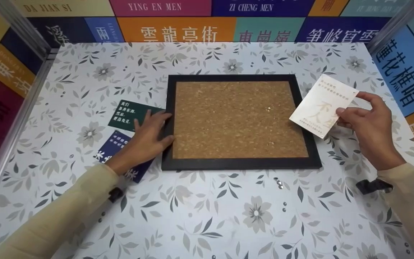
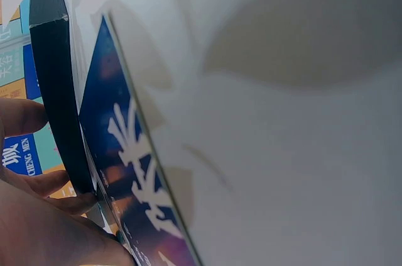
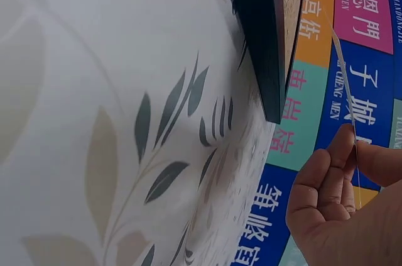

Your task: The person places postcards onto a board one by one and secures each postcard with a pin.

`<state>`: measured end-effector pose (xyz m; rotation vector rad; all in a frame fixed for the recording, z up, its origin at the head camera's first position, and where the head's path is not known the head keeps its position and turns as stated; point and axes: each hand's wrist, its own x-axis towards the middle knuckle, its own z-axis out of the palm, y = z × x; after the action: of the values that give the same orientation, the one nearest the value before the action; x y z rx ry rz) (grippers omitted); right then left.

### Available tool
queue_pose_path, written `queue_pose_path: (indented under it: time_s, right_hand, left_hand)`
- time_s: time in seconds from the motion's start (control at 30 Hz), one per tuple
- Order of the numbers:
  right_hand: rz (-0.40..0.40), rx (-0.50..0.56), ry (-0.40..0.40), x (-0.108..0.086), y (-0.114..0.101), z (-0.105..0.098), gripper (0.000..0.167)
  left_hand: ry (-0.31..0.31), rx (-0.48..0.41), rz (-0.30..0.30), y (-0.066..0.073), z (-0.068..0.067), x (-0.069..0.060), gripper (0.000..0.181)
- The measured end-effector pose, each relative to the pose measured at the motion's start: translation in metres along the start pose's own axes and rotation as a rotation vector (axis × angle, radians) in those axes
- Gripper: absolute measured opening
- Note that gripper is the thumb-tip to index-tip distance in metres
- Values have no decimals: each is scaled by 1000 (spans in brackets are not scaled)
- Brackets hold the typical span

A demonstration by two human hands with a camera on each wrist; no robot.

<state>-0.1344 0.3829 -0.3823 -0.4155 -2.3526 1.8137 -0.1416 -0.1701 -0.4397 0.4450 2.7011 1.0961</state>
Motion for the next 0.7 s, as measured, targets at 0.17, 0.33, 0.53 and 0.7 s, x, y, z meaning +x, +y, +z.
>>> queue_pose_path:
  time_s: [0.17, 0.33, 0.53, 0.7]
  right_hand:
    - [2, 22, -35, 0, -1, 8, 61]
    - [29, 110, -72, 2, -2, 17, 63]
    - [70, 194, -112, 3, -6, 31, 65]
    - [103, 203, -164, 2, -9, 43, 69]
  left_hand:
    - [-4, 2, -22, 11, -3, -4, 73]
    - [-15, 5, -21, 10, -4, -3, 72]
    - [12, -11, 20, -3, 1, 0, 71]
    - [16, -9, 27, -10, 4, 2, 72]
